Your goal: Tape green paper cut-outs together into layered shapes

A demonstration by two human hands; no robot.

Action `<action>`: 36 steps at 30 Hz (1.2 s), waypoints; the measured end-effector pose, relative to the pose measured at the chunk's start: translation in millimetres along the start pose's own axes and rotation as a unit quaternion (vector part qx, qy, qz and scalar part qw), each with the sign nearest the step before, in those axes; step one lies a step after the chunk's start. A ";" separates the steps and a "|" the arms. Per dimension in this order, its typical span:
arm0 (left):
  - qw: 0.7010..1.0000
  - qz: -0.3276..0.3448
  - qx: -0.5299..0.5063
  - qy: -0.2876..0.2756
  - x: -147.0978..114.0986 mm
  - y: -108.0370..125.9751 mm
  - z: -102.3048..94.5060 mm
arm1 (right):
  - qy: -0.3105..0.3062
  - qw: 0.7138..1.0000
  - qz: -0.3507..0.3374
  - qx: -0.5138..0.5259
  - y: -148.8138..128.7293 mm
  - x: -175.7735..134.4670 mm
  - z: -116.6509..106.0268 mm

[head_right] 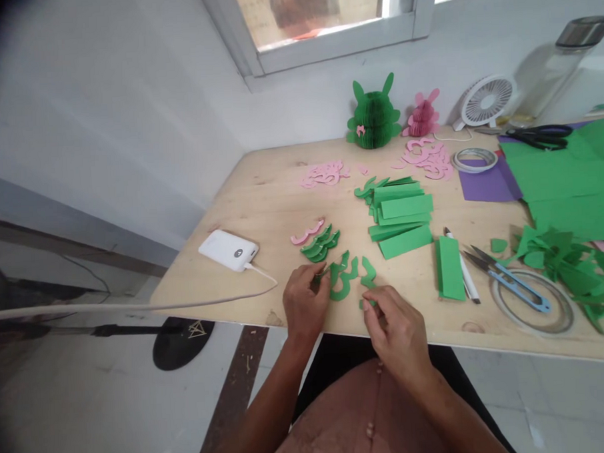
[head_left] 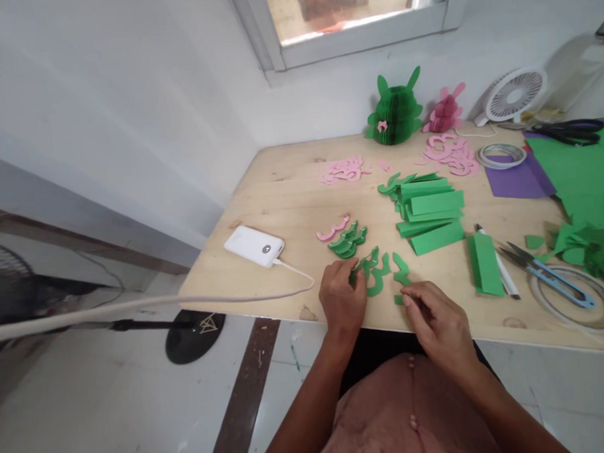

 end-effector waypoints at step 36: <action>0.977 -0.087 -0.135 0.141 -19.1 -15.1 -7.7 | 0.010 0.998 0.044 0.036 -3.9 -1.7 -2.4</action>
Point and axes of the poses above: each hand's wrist, its own x-axis towards the middle knuckle, its own z-axis out of the palm, y = z × x, the point moved 2 cm from there along x, towards the middle knuckle, and after that the axes turned 6 degrees about z, right-handed, at the moved point
